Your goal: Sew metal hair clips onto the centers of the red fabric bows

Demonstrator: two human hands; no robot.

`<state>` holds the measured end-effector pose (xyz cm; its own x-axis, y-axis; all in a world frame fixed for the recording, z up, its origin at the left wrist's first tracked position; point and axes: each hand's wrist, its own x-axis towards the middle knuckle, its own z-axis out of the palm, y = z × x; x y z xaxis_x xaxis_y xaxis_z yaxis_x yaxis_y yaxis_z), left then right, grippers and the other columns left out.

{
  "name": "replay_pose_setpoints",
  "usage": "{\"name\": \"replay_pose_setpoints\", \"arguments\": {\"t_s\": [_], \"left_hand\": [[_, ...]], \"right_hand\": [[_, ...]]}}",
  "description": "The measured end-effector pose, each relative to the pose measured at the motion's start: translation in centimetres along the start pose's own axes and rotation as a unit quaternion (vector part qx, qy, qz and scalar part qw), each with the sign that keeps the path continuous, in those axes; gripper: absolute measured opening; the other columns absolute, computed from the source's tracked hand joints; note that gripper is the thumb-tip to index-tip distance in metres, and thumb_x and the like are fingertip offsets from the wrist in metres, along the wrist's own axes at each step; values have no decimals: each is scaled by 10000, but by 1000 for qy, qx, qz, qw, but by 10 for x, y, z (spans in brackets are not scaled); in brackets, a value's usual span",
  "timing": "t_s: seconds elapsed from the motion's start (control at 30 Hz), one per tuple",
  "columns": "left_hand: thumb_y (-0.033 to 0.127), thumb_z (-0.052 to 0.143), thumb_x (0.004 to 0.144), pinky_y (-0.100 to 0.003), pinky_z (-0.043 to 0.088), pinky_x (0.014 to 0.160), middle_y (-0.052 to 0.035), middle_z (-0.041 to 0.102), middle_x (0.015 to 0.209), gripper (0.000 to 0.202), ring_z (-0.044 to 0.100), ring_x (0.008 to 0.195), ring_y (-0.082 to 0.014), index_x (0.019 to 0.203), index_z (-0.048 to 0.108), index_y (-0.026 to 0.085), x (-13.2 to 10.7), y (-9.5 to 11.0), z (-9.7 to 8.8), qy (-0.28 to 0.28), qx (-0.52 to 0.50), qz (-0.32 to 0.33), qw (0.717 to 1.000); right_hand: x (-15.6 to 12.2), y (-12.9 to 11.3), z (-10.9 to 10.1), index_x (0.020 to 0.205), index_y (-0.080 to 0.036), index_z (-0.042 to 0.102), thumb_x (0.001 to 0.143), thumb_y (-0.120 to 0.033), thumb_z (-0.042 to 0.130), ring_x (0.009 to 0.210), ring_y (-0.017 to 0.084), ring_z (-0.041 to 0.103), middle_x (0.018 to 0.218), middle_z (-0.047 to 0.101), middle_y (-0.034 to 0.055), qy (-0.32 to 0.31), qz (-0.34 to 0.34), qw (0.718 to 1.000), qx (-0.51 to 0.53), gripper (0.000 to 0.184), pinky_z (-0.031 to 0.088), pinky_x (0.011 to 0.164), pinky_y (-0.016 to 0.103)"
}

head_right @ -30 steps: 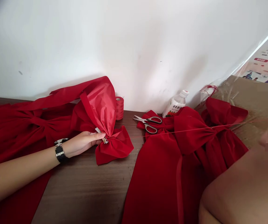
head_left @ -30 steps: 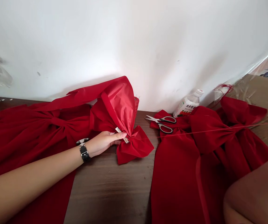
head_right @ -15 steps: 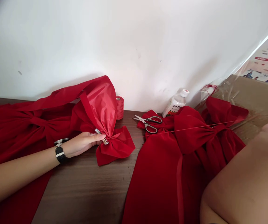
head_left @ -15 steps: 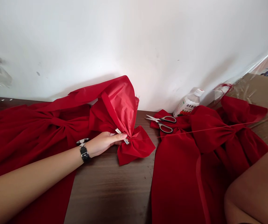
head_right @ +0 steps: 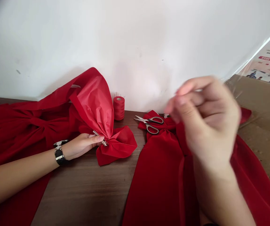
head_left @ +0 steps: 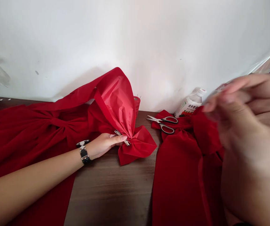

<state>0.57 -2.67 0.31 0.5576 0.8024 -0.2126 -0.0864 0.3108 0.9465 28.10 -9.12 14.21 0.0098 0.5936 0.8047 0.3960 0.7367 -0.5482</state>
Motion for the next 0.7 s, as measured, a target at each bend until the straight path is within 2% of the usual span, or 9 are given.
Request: {"name": "replay_pose_setpoints", "arguments": {"t_s": [0.07, 0.17, 0.23, 0.33, 0.4, 0.47, 0.57, 0.7], "left_hand": [[552, 830, 595, -424, 411, 1060, -60, 785, 874, 388, 658, 1013, -282, 736, 790, 193, 0, -1, -1, 3, -3, 10, 1000], [523, 830, 617, -431, 375, 1095, -56, 781, 951, 387, 633, 1087, -289, 815, 790, 192, -1, -3, -1, 8, -14, 28, 999], [512, 836, 615, -431, 368, 1101, -55, 778, 972, 401, 626, 1103, -290, 846, 786, 188, -1, -2, 1, 12, -23, 38, 999], [517, 846, 589, -436, 388, 1077, -55, 781, 929, 411, 636, 1072, -295, 818, 781, 181, -2, -1, 2, 24, -24, 47, 998], [520, 844, 586, -442, 402, 1057, -53, 780, 895, 405, 645, 1042, -295, 793, 776, 179, -2, 0, 3, 30, -21, 46, 998], [522, 836, 596, -447, 410, 1047, -51, 779, 880, 390, 649, 1023, -293, 768, 769, 178, -2, -1, 2, 31, -18, 48, 998], [513, 826, 618, -447, 411, 1050, -47, 778, 907, 357, 640, 1046, -291, 733, 757, 183, -2, -5, 0, 26, -14, 55, 998], [486, 813, 660, -428, 400, 1064, -28, 772, 967, 310, 614, 1107, -284, 779, 754, 206, -1, -10, -5, 28, 2, 65, 997]], "right_hand": [[-7, -6, 17, 935, -195, 663, 898, -105, 611, 645, 72, 643, 808, 707, 17, -72, 81, 992, 59, 110, 506, 550, 169], [-13, -9, 34, 989, -183, 663, 881, -136, 637, 858, 119, 713, 956, 737, 41, -241, 166, 943, 157, 121, 584, 709, 189], [-16, -7, 39, 1060, -176, 651, 880, -152, 641, 961, 142, 705, 1027, 729, 56, -329, 189, 904, 198, 182, 590, 795, 222], [-20, 3, 47, 1062, -150, 662, 896, -158, 619, 950, 136, 701, 1009, 726, 62, -417, 199, 865, 197, 171, 580, 824, 235], [-23, 11, 53, 1018, -139, 677, 898, -168, 619, 897, 125, 701, 956, 724, 53, -450, 186, 857, 172, 137, 573, 798, 221], [-27, 17, 60, 977, -143, 681, 917, -180, 589, 844, 117, 693, 916, 720, 44, -461, 153, 865, 126, 116, 564, 768, 218], [-32, 21, 67, 979, -156, 652, 961, -165, 492, 799, 110, 673, 894, 711, 39, -453, 98, 884, 56, 161, 545, 746, 227], [-39, 20, 73, 1000, -165, 528, 947, -113, 460, 721, 110, 646, 827, 681, 21, -427, 90, 900, 7, 101, 507, 674, 223]]}}
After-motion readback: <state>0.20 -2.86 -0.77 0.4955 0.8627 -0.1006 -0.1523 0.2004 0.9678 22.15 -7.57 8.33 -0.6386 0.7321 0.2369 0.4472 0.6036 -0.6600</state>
